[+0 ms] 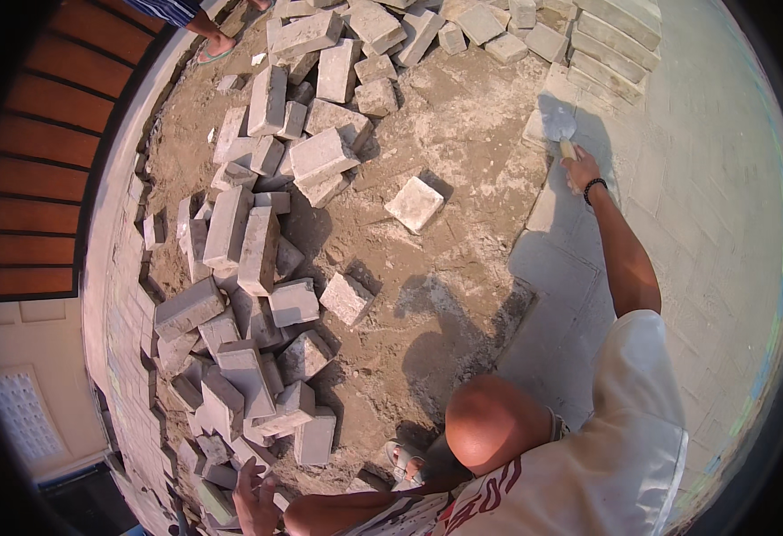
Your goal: The person applies mortar to the underside of rectangular paving stones using a trowel and places them onto a prepared sand bed. The person repeats this process for multiple stones, arranging them in a pattern on the ground.
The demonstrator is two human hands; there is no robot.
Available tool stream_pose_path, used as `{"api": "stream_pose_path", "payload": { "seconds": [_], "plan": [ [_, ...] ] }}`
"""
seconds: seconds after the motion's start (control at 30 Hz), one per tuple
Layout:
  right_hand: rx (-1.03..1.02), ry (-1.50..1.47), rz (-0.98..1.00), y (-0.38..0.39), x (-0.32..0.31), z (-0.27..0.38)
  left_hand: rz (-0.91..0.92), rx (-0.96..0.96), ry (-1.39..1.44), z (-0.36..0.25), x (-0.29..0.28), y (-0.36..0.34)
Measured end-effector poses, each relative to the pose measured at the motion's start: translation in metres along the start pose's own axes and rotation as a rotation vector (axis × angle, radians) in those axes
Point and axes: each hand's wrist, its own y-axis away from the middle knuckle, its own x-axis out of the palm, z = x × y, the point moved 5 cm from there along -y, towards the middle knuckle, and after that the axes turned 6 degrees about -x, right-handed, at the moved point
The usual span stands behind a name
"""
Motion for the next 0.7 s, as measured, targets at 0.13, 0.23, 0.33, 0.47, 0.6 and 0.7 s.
{"api": "stream_pose_path", "payload": {
  "seconds": [0.13,0.23,0.33,0.47,0.6,0.7],
  "plan": [
    [-0.168,0.333,0.335,0.076,-0.009,0.010,0.024,-0.010,-0.010,0.009,0.005,-0.002],
    [-0.412,0.199,-0.154,0.113,-0.046,-0.065,0.057,0.008,0.131,0.020,0.010,-0.002],
    [0.020,-0.136,-0.300,0.204,-0.052,-0.084,0.060,0.041,0.089,0.035,0.007,0.006],
    [0.194,-0.209,-0.404,0.307,-0.050,-0.132,0.069,0.090,0.007,0.031,0.012,0.005],
    [0.059,-0.075,-0.322,0.361,0.005,-0.186,0.120,0.285,-0.038,-0.019,0.024,-0.008],
    [-0.060,0.067,-0.019,0.353,0.072,-0.168,0.224,0.383,-0.003,-0.059,0.045,-0.014]
  ]
}}
